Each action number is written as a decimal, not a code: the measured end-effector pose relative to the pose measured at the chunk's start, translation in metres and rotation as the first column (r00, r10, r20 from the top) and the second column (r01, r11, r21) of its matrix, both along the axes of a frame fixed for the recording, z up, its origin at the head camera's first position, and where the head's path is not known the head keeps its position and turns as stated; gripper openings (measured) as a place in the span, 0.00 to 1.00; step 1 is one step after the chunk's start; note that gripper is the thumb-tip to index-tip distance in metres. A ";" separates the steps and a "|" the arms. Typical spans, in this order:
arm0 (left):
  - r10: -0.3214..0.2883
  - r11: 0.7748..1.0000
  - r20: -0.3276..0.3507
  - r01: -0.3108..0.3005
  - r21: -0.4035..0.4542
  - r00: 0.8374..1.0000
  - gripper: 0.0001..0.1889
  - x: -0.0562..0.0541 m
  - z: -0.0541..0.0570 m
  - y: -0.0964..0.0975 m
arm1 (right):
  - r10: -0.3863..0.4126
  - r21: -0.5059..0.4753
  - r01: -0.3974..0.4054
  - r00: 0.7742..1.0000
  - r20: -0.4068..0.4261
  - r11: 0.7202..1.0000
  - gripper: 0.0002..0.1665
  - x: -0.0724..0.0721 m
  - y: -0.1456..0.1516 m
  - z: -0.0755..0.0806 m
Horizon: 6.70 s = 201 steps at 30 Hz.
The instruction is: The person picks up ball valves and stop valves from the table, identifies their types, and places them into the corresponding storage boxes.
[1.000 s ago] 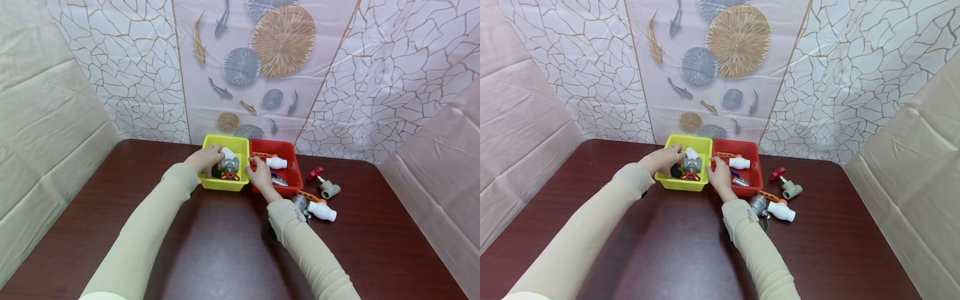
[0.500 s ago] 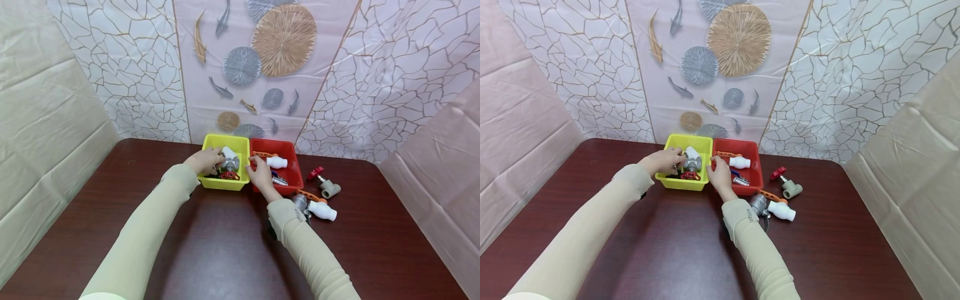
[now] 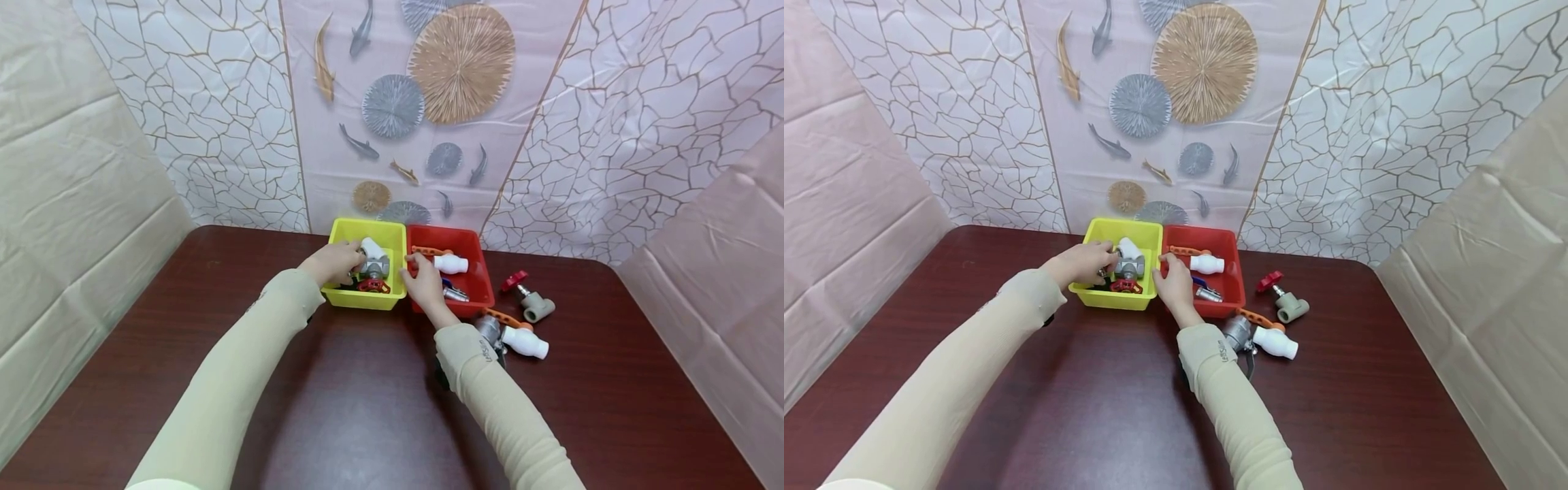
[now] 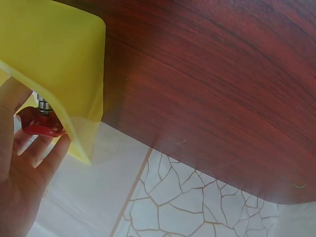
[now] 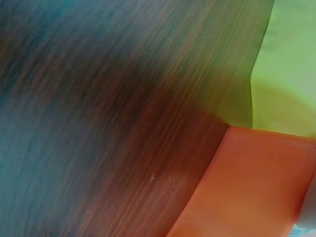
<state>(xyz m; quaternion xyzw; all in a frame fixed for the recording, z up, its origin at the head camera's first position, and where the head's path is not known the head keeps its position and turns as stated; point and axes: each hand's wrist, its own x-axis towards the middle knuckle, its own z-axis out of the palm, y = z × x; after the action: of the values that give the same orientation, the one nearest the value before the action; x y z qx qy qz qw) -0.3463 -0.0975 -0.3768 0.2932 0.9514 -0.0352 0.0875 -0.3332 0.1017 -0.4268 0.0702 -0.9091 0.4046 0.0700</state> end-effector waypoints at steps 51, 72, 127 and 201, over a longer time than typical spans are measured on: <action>0.005 0.980 -0.007 -0.003 0.197 1.000 0.07 0.002 -0.002 -0.012 | 0.052 -0.009 -0.051 0.996 0.070 0.999 0.22 -0.003 0.003 0.004; -0.044 0.970 -0.044 0.053 0.237 0.998 0.11 0.007 -0.001 -0.016 | 0.178 0.226 -0.218 0.967 0.184 0.949 0.25 -0.006 0.011 0.028; -0.077 0.820 -0.110 0.125 0.559 0.991 0.14 0.105 -0.033 -0.043 | 0.391 0.550 -0.273 0.914 -0.108 0.789 0.13 0.093 0.147 0.016; -0.155 0.869 -0.170 0.217 0.445 0.973 0.11 0.132 -0.034 -0.068 | 0.602 0.718 -0.369 0.793 -0.088 0.591 0.10 0.082 0.143 -0.012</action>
<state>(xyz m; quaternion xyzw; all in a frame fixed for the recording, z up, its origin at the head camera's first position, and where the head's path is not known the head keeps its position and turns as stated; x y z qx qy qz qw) -0.2140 -0.1657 -0.4105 0.3931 0.9033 0.1644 -0.0500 -0.2515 0.2446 -0.4390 0.4043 -0.9110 0.0375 0.0725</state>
